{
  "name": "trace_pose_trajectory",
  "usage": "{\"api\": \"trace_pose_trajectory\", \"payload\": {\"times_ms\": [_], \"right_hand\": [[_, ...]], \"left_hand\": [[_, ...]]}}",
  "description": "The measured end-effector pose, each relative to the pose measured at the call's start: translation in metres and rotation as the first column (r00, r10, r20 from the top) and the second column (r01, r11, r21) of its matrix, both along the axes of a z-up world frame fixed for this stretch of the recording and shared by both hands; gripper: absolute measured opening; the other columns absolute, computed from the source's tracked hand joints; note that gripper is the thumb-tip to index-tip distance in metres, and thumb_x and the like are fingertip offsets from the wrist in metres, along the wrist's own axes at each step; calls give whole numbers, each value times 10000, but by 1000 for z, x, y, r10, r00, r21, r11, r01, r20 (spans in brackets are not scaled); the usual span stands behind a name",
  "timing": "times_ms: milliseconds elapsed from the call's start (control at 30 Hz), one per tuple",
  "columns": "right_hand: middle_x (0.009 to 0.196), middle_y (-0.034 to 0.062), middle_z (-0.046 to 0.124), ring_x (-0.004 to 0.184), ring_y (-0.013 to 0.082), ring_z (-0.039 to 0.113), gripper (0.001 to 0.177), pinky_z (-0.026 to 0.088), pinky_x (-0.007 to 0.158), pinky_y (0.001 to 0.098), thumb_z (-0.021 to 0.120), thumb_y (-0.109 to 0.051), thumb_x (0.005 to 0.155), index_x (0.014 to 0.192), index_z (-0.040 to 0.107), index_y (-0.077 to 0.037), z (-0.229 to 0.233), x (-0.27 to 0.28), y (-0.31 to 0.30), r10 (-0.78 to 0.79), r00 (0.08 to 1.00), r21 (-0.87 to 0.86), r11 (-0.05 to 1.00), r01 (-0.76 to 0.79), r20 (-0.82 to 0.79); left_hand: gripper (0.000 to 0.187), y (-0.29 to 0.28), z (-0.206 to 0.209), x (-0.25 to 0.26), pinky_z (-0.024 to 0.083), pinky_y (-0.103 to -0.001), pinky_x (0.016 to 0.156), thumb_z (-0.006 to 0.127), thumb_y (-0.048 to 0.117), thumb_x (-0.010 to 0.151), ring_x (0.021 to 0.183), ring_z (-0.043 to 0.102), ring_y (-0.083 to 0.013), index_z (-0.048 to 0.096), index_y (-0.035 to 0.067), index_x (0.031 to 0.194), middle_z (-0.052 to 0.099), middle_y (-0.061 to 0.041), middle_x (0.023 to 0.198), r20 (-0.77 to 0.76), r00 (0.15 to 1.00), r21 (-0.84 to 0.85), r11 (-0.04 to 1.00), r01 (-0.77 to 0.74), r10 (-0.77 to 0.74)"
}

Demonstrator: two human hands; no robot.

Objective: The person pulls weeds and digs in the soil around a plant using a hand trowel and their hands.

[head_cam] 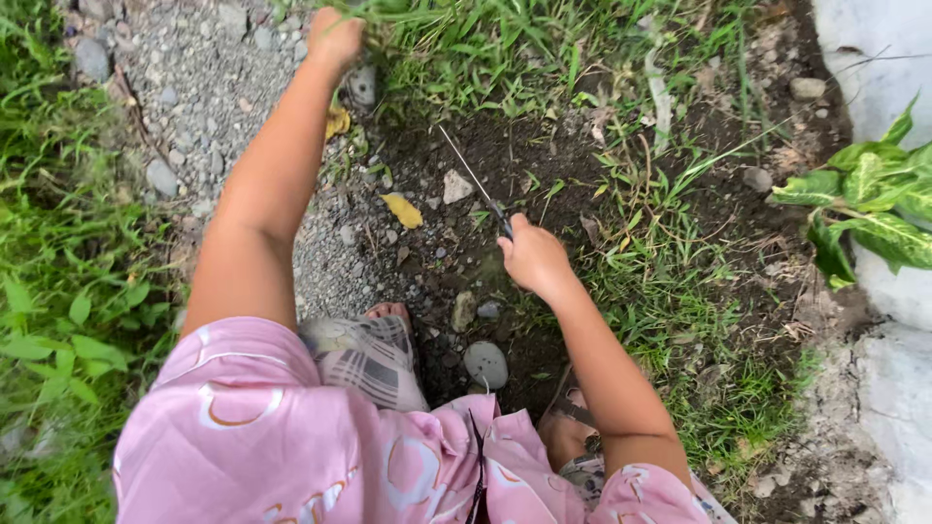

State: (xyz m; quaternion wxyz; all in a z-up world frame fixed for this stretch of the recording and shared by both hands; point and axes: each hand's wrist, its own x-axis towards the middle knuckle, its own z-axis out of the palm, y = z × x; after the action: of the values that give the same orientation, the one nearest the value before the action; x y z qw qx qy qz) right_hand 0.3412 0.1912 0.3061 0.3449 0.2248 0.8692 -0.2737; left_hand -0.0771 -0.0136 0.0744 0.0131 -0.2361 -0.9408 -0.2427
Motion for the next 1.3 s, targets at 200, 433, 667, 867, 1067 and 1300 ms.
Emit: {"api": "trace_pose_trajectory", "payload": {"times_ms": [200, 433, 667, 867, 1067, 1300], "right_hand": [[957, 249, 725, 943, 425, 703, 262, 549, 836, 532, 614, -216, 950, 1061, 622, 22, -2, 11, -8, 316, 948, 81, 947, -312, -37], [965, 270, 705, 942, 432, 677, 498, 525, 857, 536, 514, -230, 1027, 1451, 470, 26, -5, 17, -39, 257, 963, -123, 956, -265, -80], [1043, 256, 640, 873, 418, 669, 482, 560, 776, 499, 581, -196, 1002, 1457, 520, -53, -50, 13, -76, 249, 928, 76, 969, -237, -276], [1042, 279, 631, 816, 390, 690, 666, 597, 692, 450, 648, 16, 808, 1465, 543, -4, -115, 1, -101, 309, 899, 146, 950, -276, -310], [901, 243, 680, 750, 368, 682, 492, 552, 669, 457, 670, -130, 973, 1449, 594, -30, -172, -1, -97, -10, 818, -173, 979, -110, -576], [1049, 331, 633, 847, 443, 565, 529, 450, 765, 508, 598, -181, 999, 1521, 542, -109, -123, 9, -79, -342, 938, -570, 783, 249, -61]], "left_hand": [[359, 95, 87, 191, 548, -461, 950, 756, 202, 875, 1072, 697, -314, 703, 149, 1226, 736, -108, 1140, 618, 629, -50, 775, 630, -471], [125, 33, 66, 113, 608, -494, 732, 765, 124, 820, 880, 748, -379, 764, 44, 916, 755, -206, 968, 293, 915, -531, 748, 398, -279], [461, -98, -20, 148, 598, -466, 810, 872, 280, 724, 997, 729, -367, 723, 9, 1066, 731, -211, 1107, 392, 920, -663, 686, 299, -21], [186, -112, -48, 148, 578, -503, 803, 763, 232, 892, 956, 718, -395, 773, 61, 964, 752, -214, 1015, 342, 939, -507, 835, 215, -34], [112, -101, -72, 124, 549, -423, 743, 754, 135, 907, 785, 684, -279, 733, 27, 929, 731, -163, 869, 582, 813, 7, 1000, -6, 1], [107, -79, 9, 82, 527, -315, 666, 636, 7, 928, 738, 644, -131, 735, 42, 908, 717, -49, 842, 625, 779, 411, 868, -280, -45]]}}
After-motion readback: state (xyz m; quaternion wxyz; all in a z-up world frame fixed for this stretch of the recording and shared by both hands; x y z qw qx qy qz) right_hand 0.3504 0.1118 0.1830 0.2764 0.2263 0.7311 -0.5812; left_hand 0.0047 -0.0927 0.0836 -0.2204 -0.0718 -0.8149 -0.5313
